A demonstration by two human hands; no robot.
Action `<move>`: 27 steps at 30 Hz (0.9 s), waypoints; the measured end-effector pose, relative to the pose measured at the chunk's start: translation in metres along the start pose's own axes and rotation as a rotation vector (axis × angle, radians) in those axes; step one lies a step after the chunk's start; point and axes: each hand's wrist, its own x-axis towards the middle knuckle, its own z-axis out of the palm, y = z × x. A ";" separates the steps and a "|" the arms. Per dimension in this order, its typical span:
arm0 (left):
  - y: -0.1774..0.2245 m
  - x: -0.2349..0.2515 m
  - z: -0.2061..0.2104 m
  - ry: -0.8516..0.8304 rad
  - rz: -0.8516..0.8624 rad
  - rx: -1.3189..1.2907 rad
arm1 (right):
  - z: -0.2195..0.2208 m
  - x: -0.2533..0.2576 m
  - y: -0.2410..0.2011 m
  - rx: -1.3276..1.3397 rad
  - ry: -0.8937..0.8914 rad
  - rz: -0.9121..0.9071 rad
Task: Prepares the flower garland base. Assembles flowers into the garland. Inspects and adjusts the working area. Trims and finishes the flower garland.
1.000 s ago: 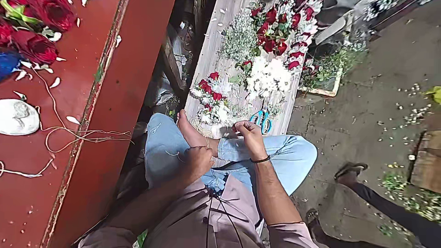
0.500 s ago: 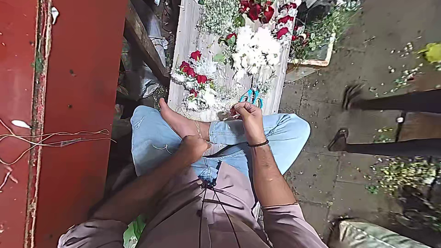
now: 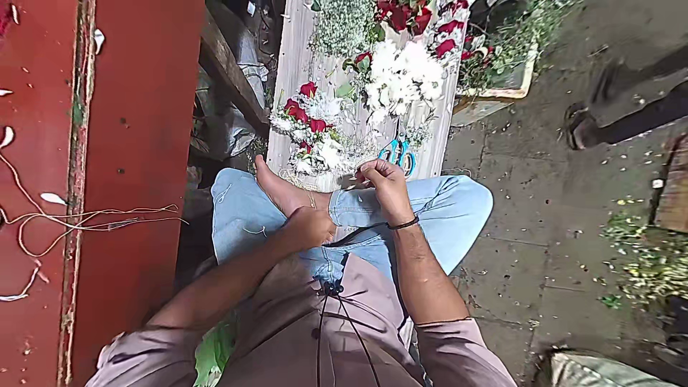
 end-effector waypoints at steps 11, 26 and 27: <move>0.046 -0.161 -0.098 0.780 0.219 -0.970 | 0.020 -0.024 -0.025 0.106 -0.342 -0.135; 0.059 -0.253 -0.116 0.935 0.536 -0.851 | 0.045 -0.007 -0.012 -0.141 -0.324 -0.114; 0.066 -0.255 -0.114 0.894 0.581 -0.918 | 0.047 -0.007 -0.015 -0.173 -0.347 -0.144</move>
